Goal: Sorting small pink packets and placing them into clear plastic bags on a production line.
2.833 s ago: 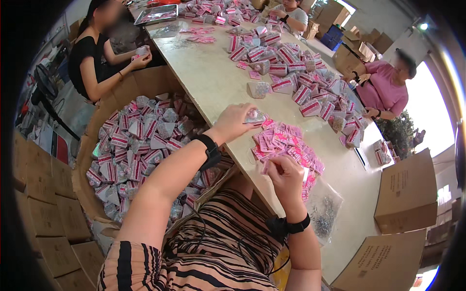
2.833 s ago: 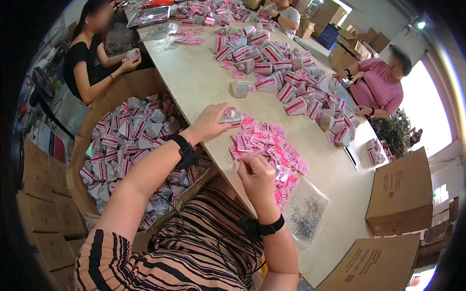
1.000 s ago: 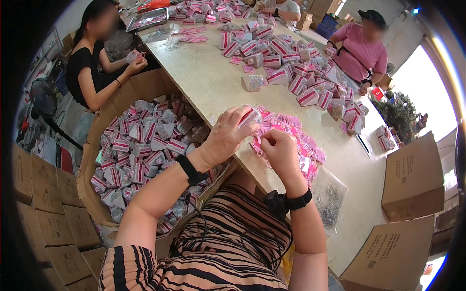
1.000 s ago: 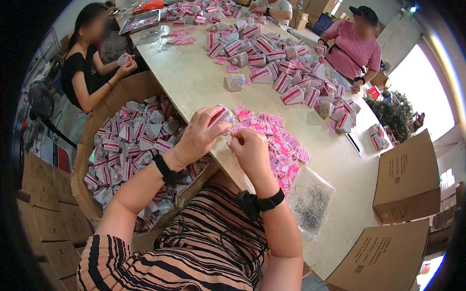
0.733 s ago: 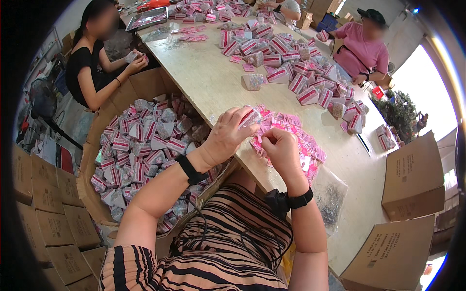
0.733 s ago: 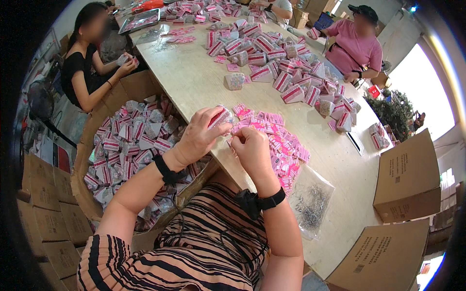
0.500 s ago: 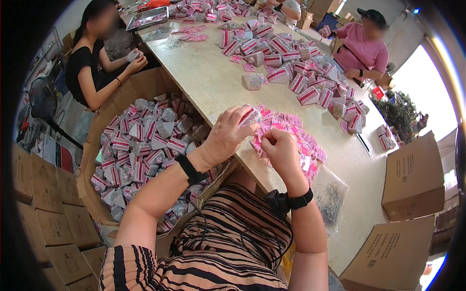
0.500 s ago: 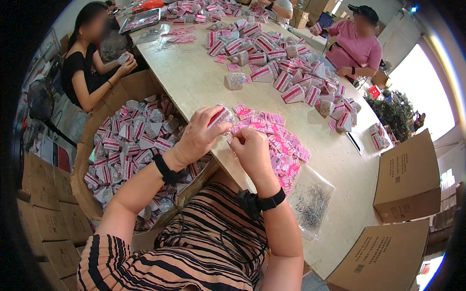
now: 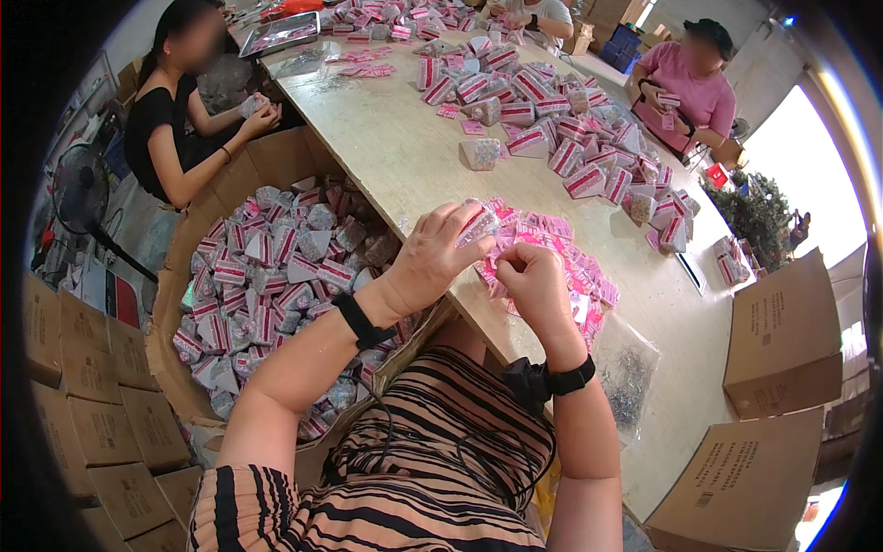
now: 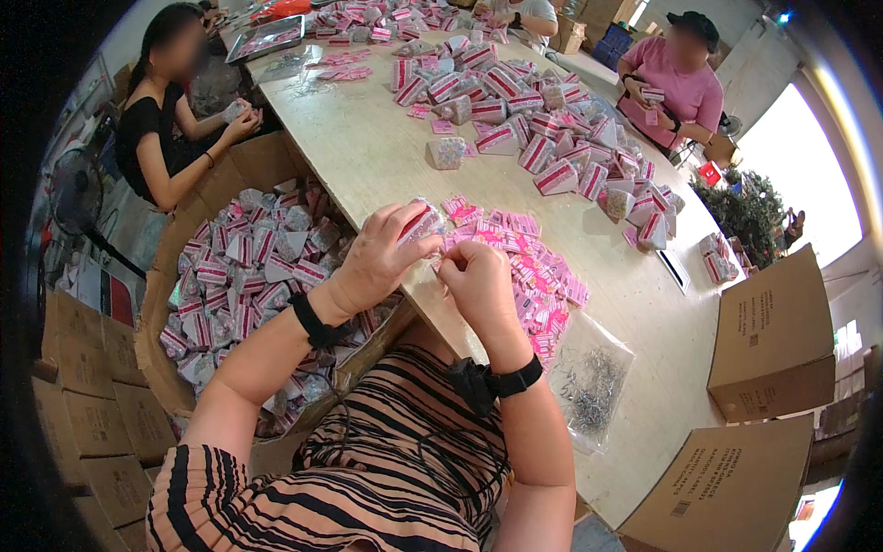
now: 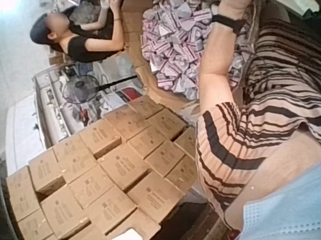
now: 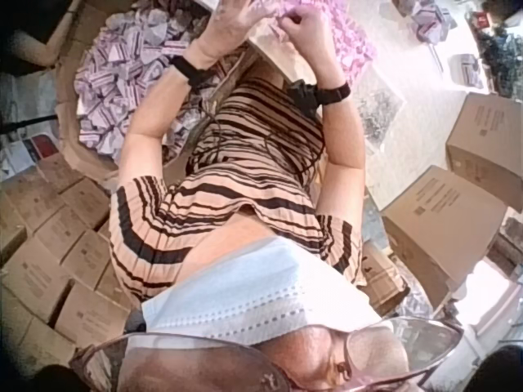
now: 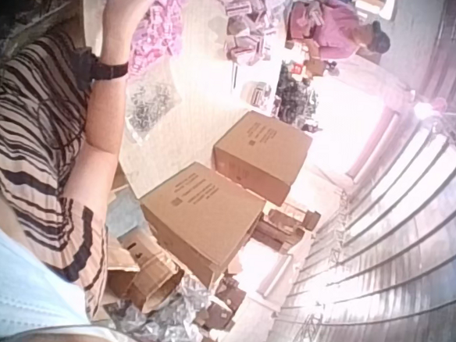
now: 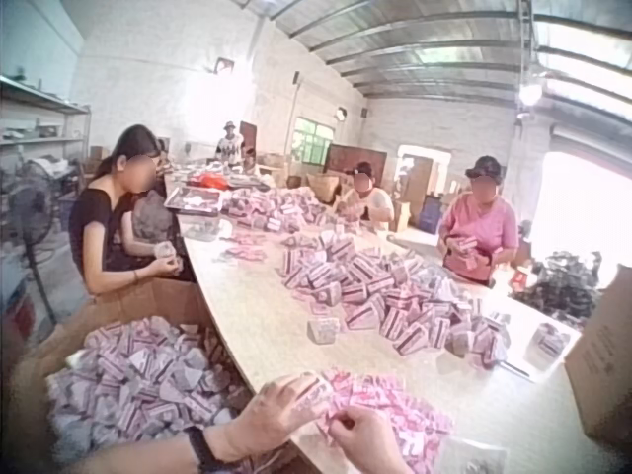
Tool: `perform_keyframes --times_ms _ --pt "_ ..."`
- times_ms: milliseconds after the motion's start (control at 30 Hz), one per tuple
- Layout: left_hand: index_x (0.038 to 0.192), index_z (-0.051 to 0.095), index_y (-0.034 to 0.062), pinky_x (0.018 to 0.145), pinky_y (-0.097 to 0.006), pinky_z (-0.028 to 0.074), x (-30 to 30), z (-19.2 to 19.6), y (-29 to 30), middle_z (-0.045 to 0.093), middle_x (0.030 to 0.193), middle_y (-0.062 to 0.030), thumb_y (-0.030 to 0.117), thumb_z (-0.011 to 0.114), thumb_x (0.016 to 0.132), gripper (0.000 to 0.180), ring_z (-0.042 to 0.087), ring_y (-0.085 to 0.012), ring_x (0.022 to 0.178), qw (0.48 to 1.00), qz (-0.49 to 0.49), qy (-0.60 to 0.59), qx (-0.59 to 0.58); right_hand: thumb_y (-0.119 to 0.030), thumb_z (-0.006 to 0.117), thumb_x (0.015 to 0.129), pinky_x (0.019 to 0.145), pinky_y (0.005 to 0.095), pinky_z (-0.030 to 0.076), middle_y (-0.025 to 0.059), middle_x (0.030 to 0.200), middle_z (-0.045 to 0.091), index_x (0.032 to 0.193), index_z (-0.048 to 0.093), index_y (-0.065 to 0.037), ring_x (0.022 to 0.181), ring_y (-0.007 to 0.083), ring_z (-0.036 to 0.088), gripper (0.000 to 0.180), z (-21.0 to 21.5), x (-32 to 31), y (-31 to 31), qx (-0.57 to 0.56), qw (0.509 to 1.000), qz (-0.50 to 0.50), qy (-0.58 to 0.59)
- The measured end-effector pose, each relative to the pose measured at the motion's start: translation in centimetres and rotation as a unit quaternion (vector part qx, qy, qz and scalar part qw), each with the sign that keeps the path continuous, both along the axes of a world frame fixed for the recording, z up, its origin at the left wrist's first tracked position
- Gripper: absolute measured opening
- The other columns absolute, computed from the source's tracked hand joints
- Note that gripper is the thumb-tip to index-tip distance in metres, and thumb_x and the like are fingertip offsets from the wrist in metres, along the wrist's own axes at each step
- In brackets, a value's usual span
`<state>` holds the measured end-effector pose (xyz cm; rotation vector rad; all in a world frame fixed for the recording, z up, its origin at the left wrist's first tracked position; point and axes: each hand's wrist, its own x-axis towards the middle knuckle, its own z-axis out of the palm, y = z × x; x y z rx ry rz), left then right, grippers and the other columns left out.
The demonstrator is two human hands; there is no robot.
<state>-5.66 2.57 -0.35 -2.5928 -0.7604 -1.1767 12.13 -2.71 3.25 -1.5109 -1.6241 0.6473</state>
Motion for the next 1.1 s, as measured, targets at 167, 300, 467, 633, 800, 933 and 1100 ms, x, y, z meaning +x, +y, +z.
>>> perform_keyframes --times_ms 167,300,467,633,800,933,1100 --pt "0.115 0.058 0.0164 0.098 -0.042 0.04 -0.1 0.0 0.0 0.045 0.131 -0.0168 0.012 0.056 0.082 0.034 0.043 -0.0331 0.121 1.0 0.003 0.008 0.003 -0.003 0.06 0.078 0.049 0.0258 0.044 0.0054 0.058 0.059 0.078 0.064 0.007 0.05 0.0089 0.056 0.011 -0.6 0.2 0.3 0.008 1.0 0.006 -0.007" --pt "0.112 0.062 0.0166 0.098 -0.04 0.042 0.0 0.4 -0.5 0.047 0.127 -0.0141 0.004 0.061 0.076 0.038 0.046 -0.0315 0.115 1.0 0.006 -0.005 0.006 -0.007 0.063 0.072 0.054 0.0332 0.048 0.0158 0.058 0.06 0.073 0.064 0.005 0.049 0.0227 0.059 0.012 -0.4 -0.5 0.0 0.015 1.0 -0.016 0.015" --pt "0.113 0.061 0.015 0.094 -0.038 0.042 0.1 0.6 -0.6 0.047 0.129 -0.0147 0.01 0.058 0.079 0.034 0.045 -0.0303 0.118 0.999 0.02 0.02 0.035 -0.006 0.063 0.072 0.053 0.0325 0.048 0.0151 0.058 0.06 0.071 0.064 0.005 0.048 0.0213 0.058 0.012 -1.0 -0.3 0.4 0.018 0.999 -0.024 0.017" --pt "0.113 0.059 0.0133 0.089 -0.037 0.042 0.1 0.6 -0.7 0.046 0.13 -0.0151 0.014 0.055 0.081 0.031 0.045 -0.0294 0.118 0.998 0.018 0.029 0.054 -0.006 0.062 0.071 0.051 0.0318 0.047 0.0134 0.055 0.059 0.07 0.063 0.006 0.048 0.0184 0.058 0.012 -0.3 -0.4 0.2 -0.014 0.999 -0.027 0.018" --pt "0.112 0.06 0.013 0.088 -0.038 0.042 0.2 0.6 -0.7 0.047 0.129 -0.0143 0.014 0.056 0.081 0.032 0.045 -0.0294 0.117 0.997 0.02 0.034 0.06 -0.006 0.063 0.071 0.049 0.0319 0.046 0.0125 0.053 0.058 0.069 0.063 0.007 0.046 0.0169 0.056 0.013 -0.3 -0.3 0.4 -0.037 0.998 -0.027 0.037" --pt "0.112 0.061 0.0128 0.089 -0.038 0.042 0.1 0.7 -0.8 0.047 0.128 -0.0136 0.015 0.056 0.081 0.032 0.045 -0.0296 0.117 0.998 0.014 0.027 0.052 -0.006 0.063 0.072 0.046 0.0305 0.044 0.011 0.053 0.057 0.068 0.063 0.007 0.046 0.0139 0.055 0.013 -0.4 -0.1 0.6 -0.045 0.998 -0.013 0.042" --pt "0.112 0.061 0.0127 0.091 -0.038 0.042 -0.1 0.9 -0.8 0.048 0.127 -0.0128 0.015 0.056 0.081 0.032 0.044 -0.0298 0.118 0.998 -0.007 0.041 0.053 -0.005 0.063 0.073 0.046 0.0294 0.044 0.0102 0.052 0.056 0.069 0.062 0.007 0.046 0.0133 0.055 0.013 0.0 0.2 0.3 -0.071 0.995 0.008 0.067"
